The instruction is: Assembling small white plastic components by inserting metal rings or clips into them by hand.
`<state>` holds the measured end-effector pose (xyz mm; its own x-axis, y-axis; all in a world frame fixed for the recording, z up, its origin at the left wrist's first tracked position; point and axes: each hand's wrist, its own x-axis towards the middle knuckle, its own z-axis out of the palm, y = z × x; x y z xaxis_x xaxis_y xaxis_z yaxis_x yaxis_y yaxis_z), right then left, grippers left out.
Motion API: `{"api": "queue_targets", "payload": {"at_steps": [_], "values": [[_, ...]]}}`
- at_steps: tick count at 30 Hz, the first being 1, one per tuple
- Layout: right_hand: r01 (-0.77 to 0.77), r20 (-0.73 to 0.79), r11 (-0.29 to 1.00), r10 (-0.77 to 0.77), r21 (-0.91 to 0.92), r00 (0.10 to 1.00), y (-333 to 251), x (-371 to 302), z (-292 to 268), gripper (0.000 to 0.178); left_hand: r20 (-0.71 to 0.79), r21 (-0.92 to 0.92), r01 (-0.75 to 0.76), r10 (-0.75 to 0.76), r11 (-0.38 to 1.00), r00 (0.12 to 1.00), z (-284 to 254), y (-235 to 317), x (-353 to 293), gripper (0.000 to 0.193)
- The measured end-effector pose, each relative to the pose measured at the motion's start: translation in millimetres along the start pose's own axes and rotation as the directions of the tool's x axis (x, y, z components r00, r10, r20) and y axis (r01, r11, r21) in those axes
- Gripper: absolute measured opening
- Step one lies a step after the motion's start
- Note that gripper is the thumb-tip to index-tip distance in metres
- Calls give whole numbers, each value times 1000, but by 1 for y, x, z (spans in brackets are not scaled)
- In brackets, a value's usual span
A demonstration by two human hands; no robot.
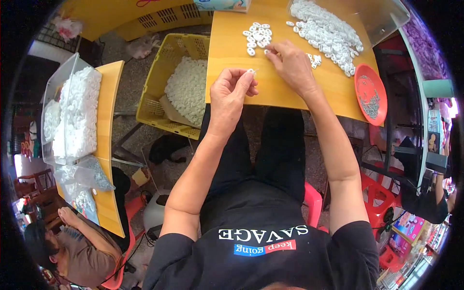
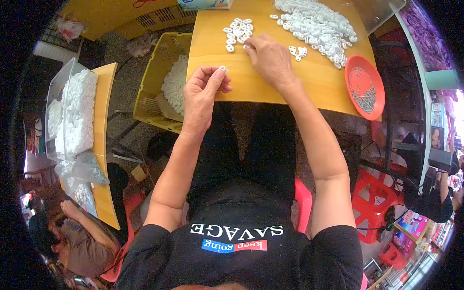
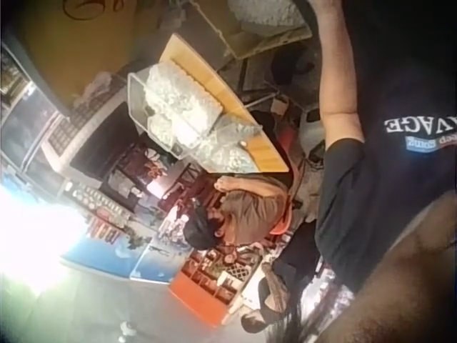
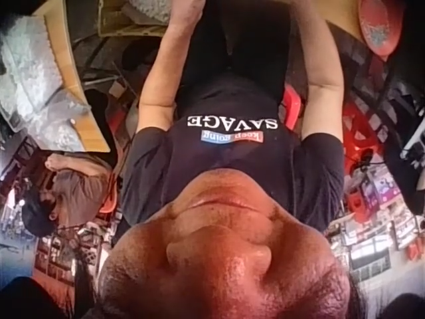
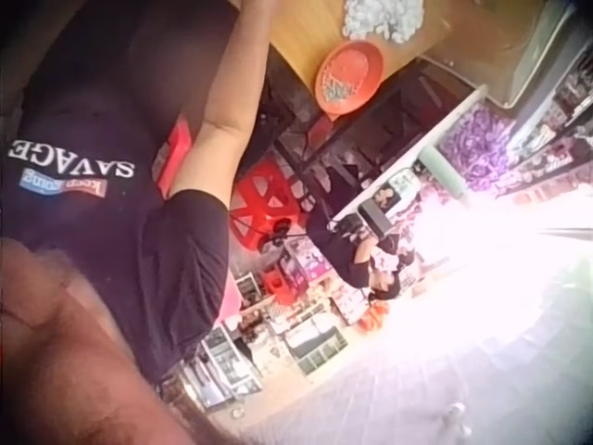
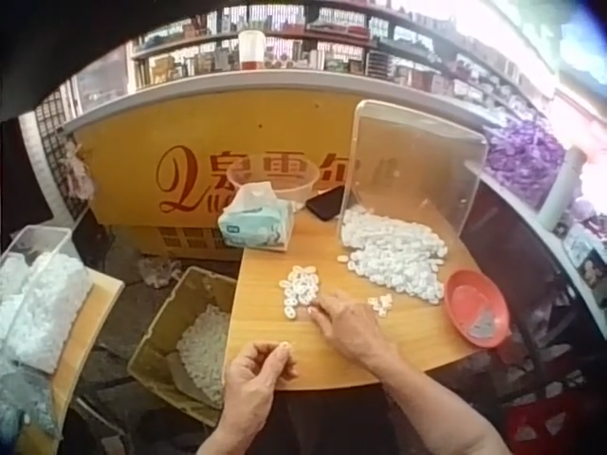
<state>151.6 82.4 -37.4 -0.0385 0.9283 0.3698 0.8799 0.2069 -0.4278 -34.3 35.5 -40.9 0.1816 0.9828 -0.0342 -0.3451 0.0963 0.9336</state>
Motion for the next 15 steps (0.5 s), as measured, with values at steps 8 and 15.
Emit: {"api": "queue_targets", "payload": {"at_steps": [8, 15], "values": [[20, -109, 994, -8, 109, 994, 2, -27, -7, 17, 23, -12, -11, 12, 1000, 1000, 11, 3, -1, 15], [-419, 337, 169, 368, 892, 866, -19, -56, -45, 23, 77, -90, 11, -4, 996, 997, 31, 8, -8, 15]]}}
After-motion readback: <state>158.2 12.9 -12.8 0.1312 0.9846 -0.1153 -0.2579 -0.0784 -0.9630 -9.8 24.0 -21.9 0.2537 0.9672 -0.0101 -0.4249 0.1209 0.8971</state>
